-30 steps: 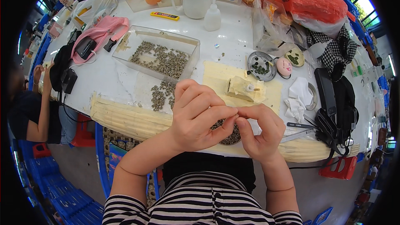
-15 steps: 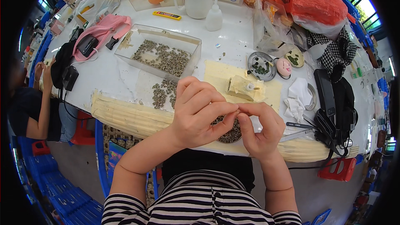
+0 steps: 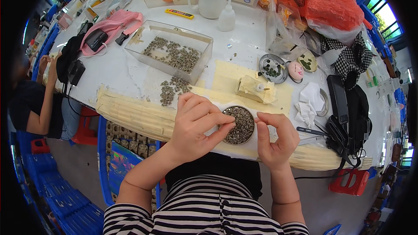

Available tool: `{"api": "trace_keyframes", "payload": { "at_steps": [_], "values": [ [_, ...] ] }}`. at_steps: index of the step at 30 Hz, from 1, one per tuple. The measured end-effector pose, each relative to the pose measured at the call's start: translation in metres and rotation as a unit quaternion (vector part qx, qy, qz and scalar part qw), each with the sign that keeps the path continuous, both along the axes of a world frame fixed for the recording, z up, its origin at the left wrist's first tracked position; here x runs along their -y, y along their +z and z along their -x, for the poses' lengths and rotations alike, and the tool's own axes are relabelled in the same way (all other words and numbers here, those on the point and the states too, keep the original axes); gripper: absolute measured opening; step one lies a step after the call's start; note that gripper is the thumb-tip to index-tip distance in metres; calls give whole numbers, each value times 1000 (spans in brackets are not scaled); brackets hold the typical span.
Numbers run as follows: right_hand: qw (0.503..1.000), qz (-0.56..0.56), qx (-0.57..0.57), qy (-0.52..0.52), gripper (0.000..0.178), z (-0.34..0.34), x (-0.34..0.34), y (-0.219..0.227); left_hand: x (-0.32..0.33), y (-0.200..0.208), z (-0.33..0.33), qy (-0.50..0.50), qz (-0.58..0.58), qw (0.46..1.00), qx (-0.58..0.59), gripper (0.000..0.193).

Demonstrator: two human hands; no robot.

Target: The person picks up a small metal pin and inserts it into a small plastic component, then places the assembly into a circular container with other pins.

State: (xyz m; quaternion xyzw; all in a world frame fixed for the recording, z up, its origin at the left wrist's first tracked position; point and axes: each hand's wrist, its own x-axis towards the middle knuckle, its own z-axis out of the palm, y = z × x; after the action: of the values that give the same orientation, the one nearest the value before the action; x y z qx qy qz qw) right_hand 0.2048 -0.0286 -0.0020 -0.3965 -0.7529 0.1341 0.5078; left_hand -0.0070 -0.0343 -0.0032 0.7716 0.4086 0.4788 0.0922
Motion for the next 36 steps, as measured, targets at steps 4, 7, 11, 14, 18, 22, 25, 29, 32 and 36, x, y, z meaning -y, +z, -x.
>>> {"api": "trace_keyframes", "payload": {
  "at_steps": [4,7,11,14,18,22,25,29,32,36],
  "values": [
    [1000,11,-11,-7,12,-1,3,-8,0,-6,-4,-3,19,1000,1,19],
    [1000,18,-19,-13,11,-2,3,-10,0,-7,-7,6,19,1000,5,19],
    [999,37,-17,-19,6,-2,5,-8,0,-11,-11,23,22,999,9,15],
    [999,42,-13,-19,6,-2,6,-7,0,-17,-13,29,27,999,12,15],
    [999,44,-16,-19,5,-2,6,-8,-1,-18,-11,36,22,999,23,16],
    [998,49,-20,-27,3,-1,8,-5,0,-20,-10,40,19,999,22,16],
    [998,52,-23,-29,2,0,8,-5,0,-21,-10,45,17,999,23,15],
    [999,42,-19,-20,2,0,7,-6,1,-20,-10,45,17,998,26,15],
    [999,26,-23,-17,7,1,4,-9,1,-21,-10,41,15,999,27,16],
    [999,29,-16,-15,7,1,4,-9,1,-21,-10,41,16,999,29,16]
  ]
}}
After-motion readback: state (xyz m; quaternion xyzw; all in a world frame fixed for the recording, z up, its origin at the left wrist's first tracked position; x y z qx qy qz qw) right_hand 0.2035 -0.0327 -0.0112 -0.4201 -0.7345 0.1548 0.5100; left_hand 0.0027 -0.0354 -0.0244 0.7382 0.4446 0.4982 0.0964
